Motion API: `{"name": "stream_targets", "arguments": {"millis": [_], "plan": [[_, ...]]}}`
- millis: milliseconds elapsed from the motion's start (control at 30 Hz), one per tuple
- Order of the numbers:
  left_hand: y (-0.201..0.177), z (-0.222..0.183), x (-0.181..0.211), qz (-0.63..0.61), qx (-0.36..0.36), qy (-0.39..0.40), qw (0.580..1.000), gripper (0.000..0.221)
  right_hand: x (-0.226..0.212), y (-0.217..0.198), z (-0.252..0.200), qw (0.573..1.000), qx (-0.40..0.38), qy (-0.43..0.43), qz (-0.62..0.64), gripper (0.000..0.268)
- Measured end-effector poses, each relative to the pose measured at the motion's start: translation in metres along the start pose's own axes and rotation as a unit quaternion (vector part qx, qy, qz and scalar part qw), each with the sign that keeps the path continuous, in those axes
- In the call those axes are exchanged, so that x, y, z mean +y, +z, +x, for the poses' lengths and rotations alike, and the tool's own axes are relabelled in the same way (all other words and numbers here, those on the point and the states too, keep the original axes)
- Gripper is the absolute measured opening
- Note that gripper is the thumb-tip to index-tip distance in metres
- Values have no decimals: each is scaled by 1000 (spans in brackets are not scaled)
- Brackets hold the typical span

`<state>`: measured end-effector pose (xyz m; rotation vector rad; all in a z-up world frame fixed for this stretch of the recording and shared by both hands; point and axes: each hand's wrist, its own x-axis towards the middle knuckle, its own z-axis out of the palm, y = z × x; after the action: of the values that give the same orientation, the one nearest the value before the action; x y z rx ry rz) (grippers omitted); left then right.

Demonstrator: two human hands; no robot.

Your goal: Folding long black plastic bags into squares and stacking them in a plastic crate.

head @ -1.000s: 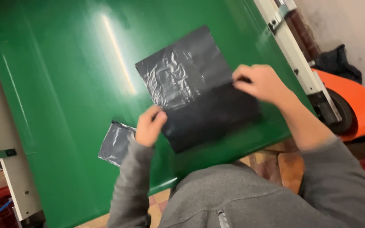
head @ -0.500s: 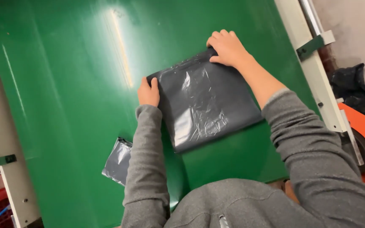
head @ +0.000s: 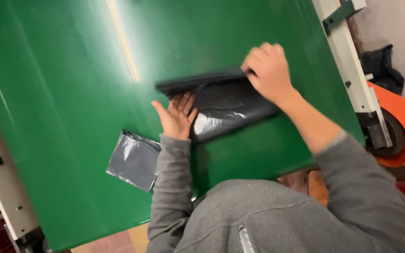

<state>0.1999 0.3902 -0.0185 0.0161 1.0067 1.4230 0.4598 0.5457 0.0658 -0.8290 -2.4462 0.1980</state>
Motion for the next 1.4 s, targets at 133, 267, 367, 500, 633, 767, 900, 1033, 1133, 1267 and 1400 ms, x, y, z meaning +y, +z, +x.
{"name": "stream_targets", "arguments": {"millis": [133, 267, 367, 500, 633, 767, 900, 1033, 1133, 1267, 1400], "plan": [[-53, 3, -17, -123, -131, 35, 983, 110, -32, -11, -91, 999, 21, 30, -26, 19], [-60, -10, -23, 50, -30, 115, 992, 93, -43, 0, -129, 999, 30, 44, -8, 22], [-26, -57, -21, 230, 75, 239, 940, 72, -47, 4, -141, 998, 38, 37, -29, 23], [15, -128, -22, 801, -18, 395, 450, 52, -63, 2, -142, 998, 15, 25, -51, 23], [-44, -86, -52, 910, -137, 321, 223, 13, -118, -4, -122, 1000, -22, 6, 5, 41], [13, -75, -52, 857, -265, 264, 353, 18, -137, 25, -151, 992, -68, -30, 103, 51], [58, -16, -44, 676, -367, 58, 637, 40, -116, 44, -201, 952, -22, 87, 292, 30], [30, 83, -63, 488, -274, -197, 805, 67, -73, 81, -249, 715, -52, 606, 345, 18], [45, 71, -57, 592, -249, -61, 764, 55, -23, 106, -286, 480, 156, 487, 713, 9], [62, 45, -77, 715, -173, 167, 656, 43, -49, 36, -195, 419, 105, 623, 652, 12], [99, 11, -92, 760, 0, 344, 552, 40, 22, 106, -294, 449, 118, 543, 700, 7]]}}
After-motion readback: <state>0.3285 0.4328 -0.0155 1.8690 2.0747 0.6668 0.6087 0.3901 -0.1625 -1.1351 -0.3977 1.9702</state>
